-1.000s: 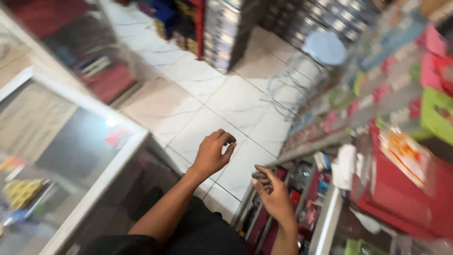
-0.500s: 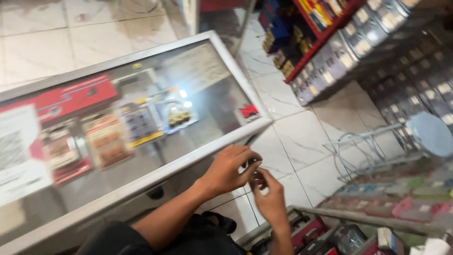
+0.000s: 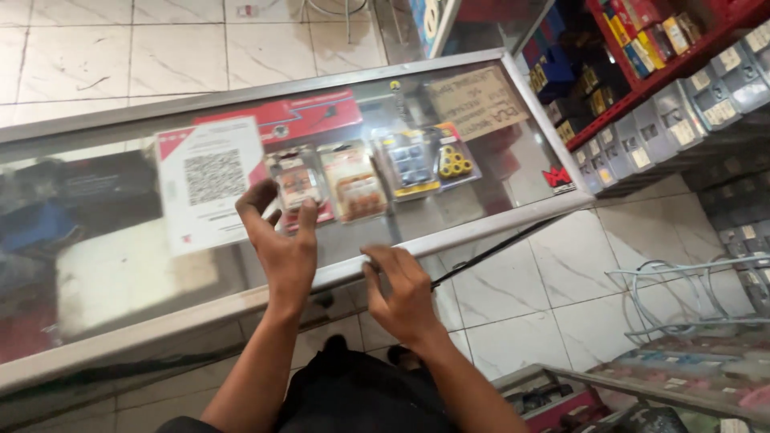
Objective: The person repeatedly picks up packaged automotive parts from a glass display counter and hangs them on a wall-mounted grid rack. They handle various items including brake pads, lights, and other accessories, moving them one by one from the counter to the display hooks.
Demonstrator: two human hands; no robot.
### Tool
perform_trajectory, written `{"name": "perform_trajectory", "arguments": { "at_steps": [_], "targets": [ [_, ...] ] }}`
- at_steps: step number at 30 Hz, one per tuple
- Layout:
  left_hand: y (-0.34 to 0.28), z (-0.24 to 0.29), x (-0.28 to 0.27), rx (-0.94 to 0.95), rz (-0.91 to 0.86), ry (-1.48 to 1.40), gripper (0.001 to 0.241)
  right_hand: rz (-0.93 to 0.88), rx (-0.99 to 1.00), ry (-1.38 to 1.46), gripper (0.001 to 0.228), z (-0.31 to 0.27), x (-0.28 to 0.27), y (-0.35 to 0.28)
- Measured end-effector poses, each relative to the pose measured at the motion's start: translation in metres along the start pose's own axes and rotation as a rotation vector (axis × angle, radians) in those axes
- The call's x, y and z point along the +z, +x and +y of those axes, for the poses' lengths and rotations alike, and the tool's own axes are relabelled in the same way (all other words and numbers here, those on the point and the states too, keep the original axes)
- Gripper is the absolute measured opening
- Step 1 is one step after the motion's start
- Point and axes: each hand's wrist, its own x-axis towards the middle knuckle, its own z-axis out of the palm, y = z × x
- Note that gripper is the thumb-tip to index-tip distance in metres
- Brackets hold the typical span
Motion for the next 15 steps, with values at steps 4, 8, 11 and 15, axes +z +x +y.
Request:
{"name": "perform_trajectory", "arguments": {
  "at_steps": [4,8,11,15],
  "targets": [
    [0.009,-0.012,-0.029,-0.25,-0.027,-0.177,0.069,0.004,-0.138,-0.075,0.044,-0.013,0.05,0.03],
    [0.013,-0.018,-0.053,-0.498,-0.087,-0.517,0.072,-0.025,-0.157,-0.287,0.065,-0.02,0.095,0.051],
    [0.018,-0.02,-0.062,-0.565,-0.065,-0.555,0.071,-0.078,-0.066,-0.397,0.061,-0.02,0.111,0.055],
    [0.022,-0.023,-0.066,-0.59,-0.086,-0.581,0.069,-0.072,-0.026,-0.463,0.04,-0.012,0.113,0.057]
  ]
}}
